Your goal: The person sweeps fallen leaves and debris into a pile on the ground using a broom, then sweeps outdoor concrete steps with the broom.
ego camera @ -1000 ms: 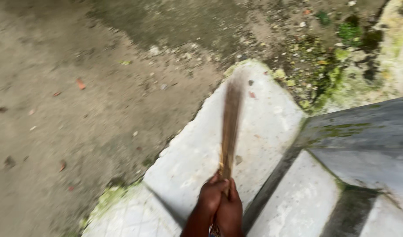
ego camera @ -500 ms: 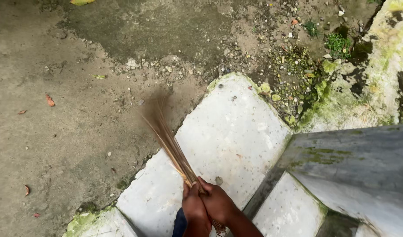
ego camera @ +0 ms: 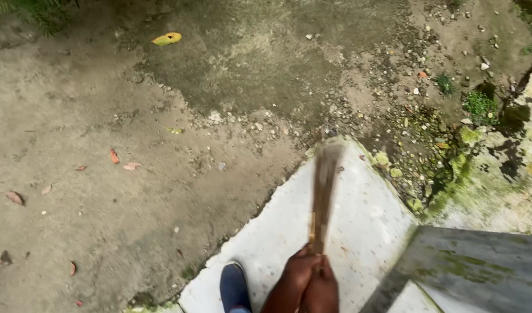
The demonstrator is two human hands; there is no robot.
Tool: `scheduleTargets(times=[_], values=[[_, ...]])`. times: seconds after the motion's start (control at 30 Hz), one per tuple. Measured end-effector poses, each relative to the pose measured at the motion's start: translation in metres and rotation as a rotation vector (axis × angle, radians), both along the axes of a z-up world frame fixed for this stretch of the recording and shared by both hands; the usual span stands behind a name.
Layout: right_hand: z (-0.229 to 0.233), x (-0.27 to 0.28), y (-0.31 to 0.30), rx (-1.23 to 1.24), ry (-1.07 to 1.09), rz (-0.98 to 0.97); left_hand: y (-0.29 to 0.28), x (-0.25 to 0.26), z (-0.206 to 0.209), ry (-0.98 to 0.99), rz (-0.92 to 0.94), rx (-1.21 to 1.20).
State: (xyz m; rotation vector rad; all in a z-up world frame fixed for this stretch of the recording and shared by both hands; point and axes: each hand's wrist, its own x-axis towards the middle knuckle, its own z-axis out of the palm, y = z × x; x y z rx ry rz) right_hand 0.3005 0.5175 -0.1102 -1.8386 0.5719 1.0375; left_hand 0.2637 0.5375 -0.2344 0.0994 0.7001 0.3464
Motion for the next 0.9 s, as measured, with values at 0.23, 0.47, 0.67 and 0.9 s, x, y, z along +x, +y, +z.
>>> scheduleTargets(times=[0.23,0.47,0.67,0.9], values=[[0.049,-0.007,0.100,-0.181,-0.057,0.512,0.102,-0.021,0.085,0.304,-0.070,-0.036],[0.059,-0.050,0.158,0.107,0.051,1.255,0.137,-0.094,0.126,0.553,0.629,-0.205],[0.056,-0.077,0.162,0.284,-0.044,1.397,0.138,-0.118,0.119,0.675,0.892,0.032],[0.013,-0.070,0.137,-0.015,-0.316,0.900,0.144,-0.099,0.051,0.458,0.416,0.025]])
